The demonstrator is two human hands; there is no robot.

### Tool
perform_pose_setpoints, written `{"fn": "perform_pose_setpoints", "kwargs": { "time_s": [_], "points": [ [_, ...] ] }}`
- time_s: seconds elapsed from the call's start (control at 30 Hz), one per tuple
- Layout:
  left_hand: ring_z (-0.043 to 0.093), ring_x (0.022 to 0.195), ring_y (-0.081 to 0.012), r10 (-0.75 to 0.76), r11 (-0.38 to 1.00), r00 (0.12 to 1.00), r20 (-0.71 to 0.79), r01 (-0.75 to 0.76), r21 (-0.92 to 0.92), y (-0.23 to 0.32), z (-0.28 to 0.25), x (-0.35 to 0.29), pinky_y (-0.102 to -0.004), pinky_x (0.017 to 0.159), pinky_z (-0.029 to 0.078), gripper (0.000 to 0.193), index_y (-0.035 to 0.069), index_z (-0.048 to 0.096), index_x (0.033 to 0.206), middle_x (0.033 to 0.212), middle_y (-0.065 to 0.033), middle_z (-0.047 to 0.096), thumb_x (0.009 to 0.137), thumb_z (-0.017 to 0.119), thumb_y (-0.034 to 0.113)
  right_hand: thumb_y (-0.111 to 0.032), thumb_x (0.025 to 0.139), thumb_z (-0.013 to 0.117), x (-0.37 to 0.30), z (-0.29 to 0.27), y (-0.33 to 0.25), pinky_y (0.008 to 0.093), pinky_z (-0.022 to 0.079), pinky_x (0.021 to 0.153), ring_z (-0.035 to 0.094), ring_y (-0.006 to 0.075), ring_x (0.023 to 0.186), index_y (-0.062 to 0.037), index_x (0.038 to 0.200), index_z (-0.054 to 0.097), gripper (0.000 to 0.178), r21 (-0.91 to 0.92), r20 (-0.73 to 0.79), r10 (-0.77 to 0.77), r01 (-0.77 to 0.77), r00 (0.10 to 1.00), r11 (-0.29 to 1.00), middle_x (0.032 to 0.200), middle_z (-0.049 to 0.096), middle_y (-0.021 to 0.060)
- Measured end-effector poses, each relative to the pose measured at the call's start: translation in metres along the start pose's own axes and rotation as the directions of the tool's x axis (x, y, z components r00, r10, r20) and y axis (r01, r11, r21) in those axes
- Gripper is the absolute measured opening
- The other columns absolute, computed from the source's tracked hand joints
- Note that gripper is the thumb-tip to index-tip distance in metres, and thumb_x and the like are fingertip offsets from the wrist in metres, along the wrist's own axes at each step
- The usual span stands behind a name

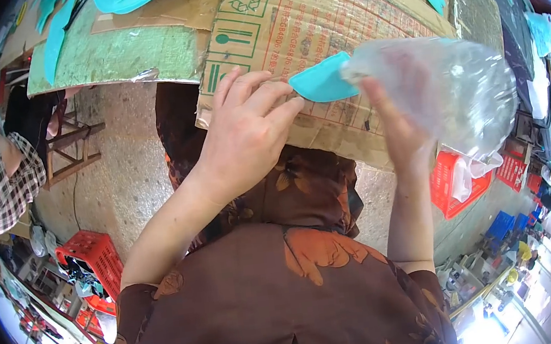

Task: Applying glue to individual shoe material components using a plastic bottle applicator at a workbench.

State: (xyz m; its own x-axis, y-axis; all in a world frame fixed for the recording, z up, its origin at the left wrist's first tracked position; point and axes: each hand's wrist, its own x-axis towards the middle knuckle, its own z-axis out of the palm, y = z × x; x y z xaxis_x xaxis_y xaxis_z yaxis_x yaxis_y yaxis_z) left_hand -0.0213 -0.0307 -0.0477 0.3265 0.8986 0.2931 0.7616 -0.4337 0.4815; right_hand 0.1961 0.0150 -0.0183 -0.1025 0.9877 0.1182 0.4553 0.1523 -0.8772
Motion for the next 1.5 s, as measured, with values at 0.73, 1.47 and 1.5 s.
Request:
{"fn": "perform_pose_setpoints", "kwargs": {
  "time_s": [0.73,1.47,1.5],
  "points": [
    [0.054,0.104,-0.0257,-0.136,0.989,0.969,-0.205,0.119,-0.093,-0.026,-0.021,-0.02,-0.0413,0.094,0.04,0.021,0.01,0.069,0.095,0.101,-0.0035,0.062,0.075,0.068,0.007,-0.014,0.078,0.079,0.006,0.031,-0.018,0.0342,0.048,0.092,0.058,0.0211,0.105,0.0006,0.121,0.055,0.051,-0.141,0.028,-0.207,0.209,0.978,0.968,0.112,0.061,0.0114],
    [0.055,0.092,-0.0242,-0.188,0.976,0.975,-0.118,0.172,-0.136,-0.027,-0.019,-0.017,-0.0382,0.083,0.042,0.018,0.009,0.069,0.096,0.095,-0.0032,0.061,0.079,0.068,0.011,-0.005,0.077,0.079,-0.017,-0.005,0.001,0.0325,0.05,0.09,0.059,0.0213,0.105,0.0018,0.122,0.054,0.052,-0.121,-0.055,-0.11,0.103,0.992,0.987,0.113,0.06,0.0109],
    [0.055,0.092,-0.0242,-0.174,0.978,0.978,-0.113,0.158,-0.139,-0.026,-0.02,-0.017,-0.0382,0.083,0.042,0.018,0.009,0.069,0.096,0.095,-0.0032,0.061,0.079,0.068,0.011,-0.006,0.076,0.08,-0.018,-0.01,0.006,0.0337,0.05,0.09,0.059,0.023,0.105,0.0014,0.122,0.053,0.054,0.017,-0.157,0.037,-0.034,0.987,0.999,0.113,0.06,0.0114]
  ]
}}
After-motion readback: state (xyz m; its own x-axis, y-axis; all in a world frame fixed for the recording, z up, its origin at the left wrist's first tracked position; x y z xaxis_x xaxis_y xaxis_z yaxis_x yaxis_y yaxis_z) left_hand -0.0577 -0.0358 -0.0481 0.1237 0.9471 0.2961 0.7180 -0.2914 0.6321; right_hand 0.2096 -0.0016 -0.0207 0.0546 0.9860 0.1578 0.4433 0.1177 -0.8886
